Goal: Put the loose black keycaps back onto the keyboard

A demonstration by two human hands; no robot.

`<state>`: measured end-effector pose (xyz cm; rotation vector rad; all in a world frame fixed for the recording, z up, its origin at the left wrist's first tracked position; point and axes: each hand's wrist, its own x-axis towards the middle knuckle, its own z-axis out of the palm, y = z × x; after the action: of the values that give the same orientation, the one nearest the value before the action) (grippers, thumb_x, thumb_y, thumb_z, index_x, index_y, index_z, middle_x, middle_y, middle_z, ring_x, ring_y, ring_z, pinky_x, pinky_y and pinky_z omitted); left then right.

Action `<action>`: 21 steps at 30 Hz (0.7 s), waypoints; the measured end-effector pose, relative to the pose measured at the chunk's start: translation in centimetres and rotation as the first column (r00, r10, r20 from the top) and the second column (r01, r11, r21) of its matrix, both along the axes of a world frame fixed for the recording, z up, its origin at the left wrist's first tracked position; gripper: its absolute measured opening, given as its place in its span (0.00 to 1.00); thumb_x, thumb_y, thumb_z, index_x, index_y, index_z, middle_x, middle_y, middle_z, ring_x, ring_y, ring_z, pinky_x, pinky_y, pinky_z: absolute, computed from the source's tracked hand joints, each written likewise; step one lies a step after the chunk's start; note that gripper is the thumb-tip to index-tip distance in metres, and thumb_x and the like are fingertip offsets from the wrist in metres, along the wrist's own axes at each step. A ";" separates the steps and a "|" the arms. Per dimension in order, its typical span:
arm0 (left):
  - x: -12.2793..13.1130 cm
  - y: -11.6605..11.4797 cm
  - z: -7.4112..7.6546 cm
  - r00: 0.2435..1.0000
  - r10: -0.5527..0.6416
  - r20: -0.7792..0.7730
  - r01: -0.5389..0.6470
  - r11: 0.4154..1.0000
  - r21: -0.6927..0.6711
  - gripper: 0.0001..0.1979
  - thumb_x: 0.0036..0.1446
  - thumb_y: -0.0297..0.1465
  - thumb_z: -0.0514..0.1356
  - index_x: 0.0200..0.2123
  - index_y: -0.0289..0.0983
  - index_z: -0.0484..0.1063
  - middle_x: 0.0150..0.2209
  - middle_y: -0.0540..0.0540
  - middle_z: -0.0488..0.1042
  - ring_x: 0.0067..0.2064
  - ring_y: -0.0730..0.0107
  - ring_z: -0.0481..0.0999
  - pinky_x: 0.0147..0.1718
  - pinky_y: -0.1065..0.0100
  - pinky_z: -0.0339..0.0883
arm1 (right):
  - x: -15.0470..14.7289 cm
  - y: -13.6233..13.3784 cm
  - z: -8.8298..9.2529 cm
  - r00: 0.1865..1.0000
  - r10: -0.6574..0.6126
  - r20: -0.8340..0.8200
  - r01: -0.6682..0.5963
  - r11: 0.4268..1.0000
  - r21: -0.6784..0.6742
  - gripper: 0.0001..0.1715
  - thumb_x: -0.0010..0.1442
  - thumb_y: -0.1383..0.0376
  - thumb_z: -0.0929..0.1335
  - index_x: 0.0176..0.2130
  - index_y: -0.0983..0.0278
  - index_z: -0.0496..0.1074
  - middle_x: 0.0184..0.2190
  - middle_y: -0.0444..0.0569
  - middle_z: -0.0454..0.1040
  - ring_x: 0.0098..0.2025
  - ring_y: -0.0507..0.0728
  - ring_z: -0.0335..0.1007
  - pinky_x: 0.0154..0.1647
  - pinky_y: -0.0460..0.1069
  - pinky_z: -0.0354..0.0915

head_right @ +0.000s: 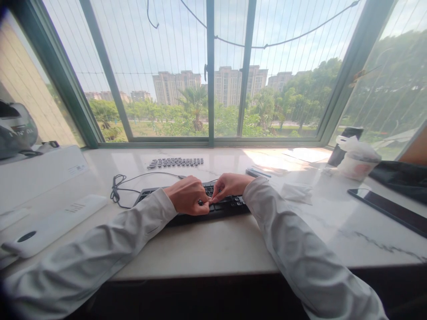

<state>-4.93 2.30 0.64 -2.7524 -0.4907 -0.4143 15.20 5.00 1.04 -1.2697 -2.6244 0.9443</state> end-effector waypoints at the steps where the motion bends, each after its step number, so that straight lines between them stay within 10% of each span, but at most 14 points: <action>1: 0.1 -0.1 0.0 1.000 0.001 -0.005 -0.001 1.000 0.011 0.14 0.46 0.33 0.54 0.14 0.37 0.73 0.13 0.45 0.69 0.15 0.73 0.62 0.17 0.68 0.42 | 0.0 0.1 -0.1 1.000 0.001 -0.002 -0.001 1.000 -0.004 0.30 0.41 0.44 0.72 0.34 0.66 0.79 0.24 0.43 0.72 0.26 0.49 0.57 0.28 0.46 0.50; 21: 0.6 -0.7 -0.1 0.998 0.024 -0.051 -0.018 0.992 0.121 0.16 0.47 0.35 0.54 0.13 0.35 0.69 0.14 0.41 0.70 0.16 0.66 0.67 0.17 0.68 0.53 | 0.3 0.3 -0.6 0.994 -0.005 -0.108 -0.010 0.991 -0.134 0.24 0.43 0.48 0.73 0.31 0.66 0.73 0.23 0.40 0.69 0.27 0.49 0.59 0.30 0.45 0.52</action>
<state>-4.30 1.56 0.50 -2.6320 -0.4650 -0.3535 15.51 5.27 0.40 -1.2055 -2.5188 1.1729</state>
